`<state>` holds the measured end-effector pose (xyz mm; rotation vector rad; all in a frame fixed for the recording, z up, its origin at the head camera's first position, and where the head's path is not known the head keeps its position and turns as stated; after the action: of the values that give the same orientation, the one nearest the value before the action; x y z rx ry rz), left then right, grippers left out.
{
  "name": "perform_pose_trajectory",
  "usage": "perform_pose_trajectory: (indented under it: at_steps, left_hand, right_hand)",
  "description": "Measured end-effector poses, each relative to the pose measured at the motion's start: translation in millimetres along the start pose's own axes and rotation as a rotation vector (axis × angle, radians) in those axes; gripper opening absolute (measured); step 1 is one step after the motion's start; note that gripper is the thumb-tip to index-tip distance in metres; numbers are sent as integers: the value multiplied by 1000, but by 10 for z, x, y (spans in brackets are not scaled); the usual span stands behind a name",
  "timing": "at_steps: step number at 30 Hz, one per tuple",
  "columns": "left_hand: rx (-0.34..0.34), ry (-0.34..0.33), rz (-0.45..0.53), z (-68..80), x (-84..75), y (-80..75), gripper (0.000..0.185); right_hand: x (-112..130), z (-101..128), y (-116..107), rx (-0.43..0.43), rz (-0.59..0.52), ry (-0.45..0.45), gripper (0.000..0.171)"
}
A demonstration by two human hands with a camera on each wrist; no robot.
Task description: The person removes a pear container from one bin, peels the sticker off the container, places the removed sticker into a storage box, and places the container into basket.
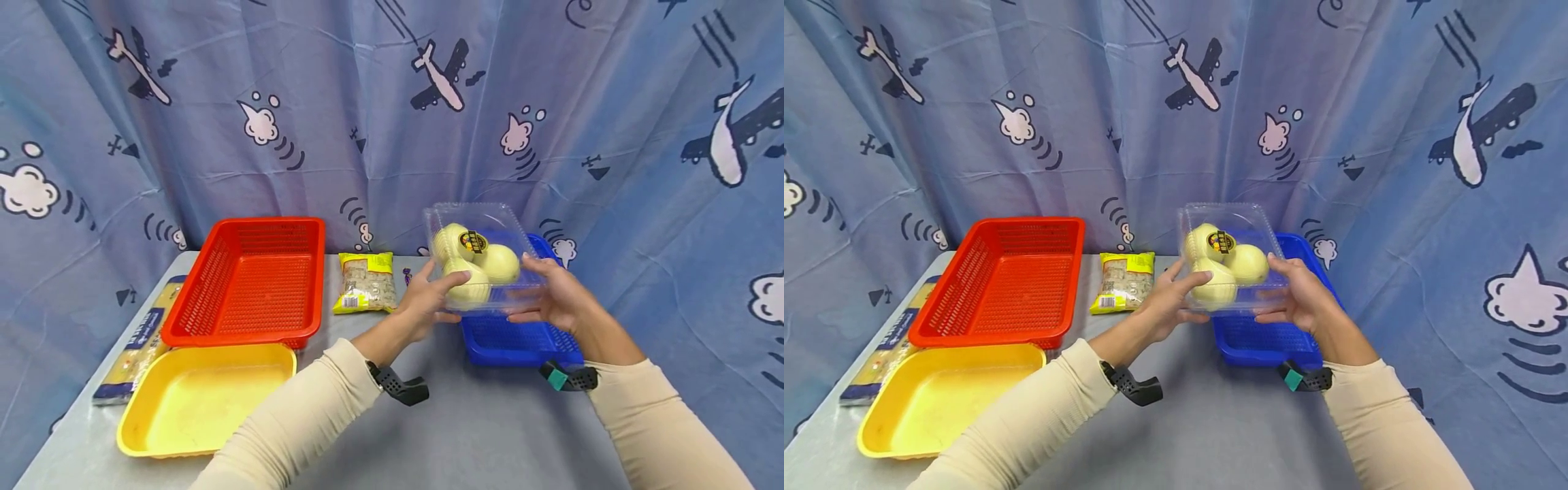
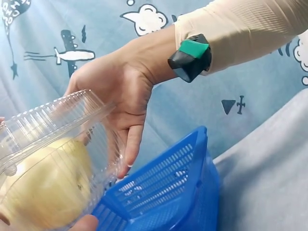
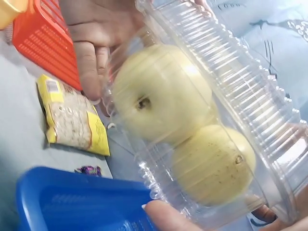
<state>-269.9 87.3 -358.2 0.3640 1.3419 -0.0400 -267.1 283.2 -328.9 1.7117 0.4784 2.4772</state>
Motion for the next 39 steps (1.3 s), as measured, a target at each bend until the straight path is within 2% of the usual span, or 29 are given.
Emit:
perform_pose_trajectory:
  at_steps: [3,6,13,22,39]
  left_hand:
    - [7,10,-15,48,-24,-59,92]
    - [16,11,-31,91,-26,-119,91]
    - [25,19,-54,195,-36,-258,91]
    - [20,35,-79,340,-45,-408,89]
    - [2,30,-147,609,86,-765,89]
  right_hand:
    - [-23,25,59,-2,2,-26,47]
    - [-55,46,115,-1,11,-46,41]
    - [-142,83,241,5,2,-65,42]
    - [-219,166,428,34,46,-99,43]
    - [-488,186,683,4,154,-175,42]
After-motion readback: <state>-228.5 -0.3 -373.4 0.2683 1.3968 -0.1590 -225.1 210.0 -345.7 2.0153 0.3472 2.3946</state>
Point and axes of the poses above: each hand's wrist, its own z-axis away from the middle knuckle, its own y-axis out of the palm, x = y × z, the point moved 7 cm from there along -z, towards the middle knuckle, and after that the axes turned 13 degrees about -z, right-handed, at the moved point
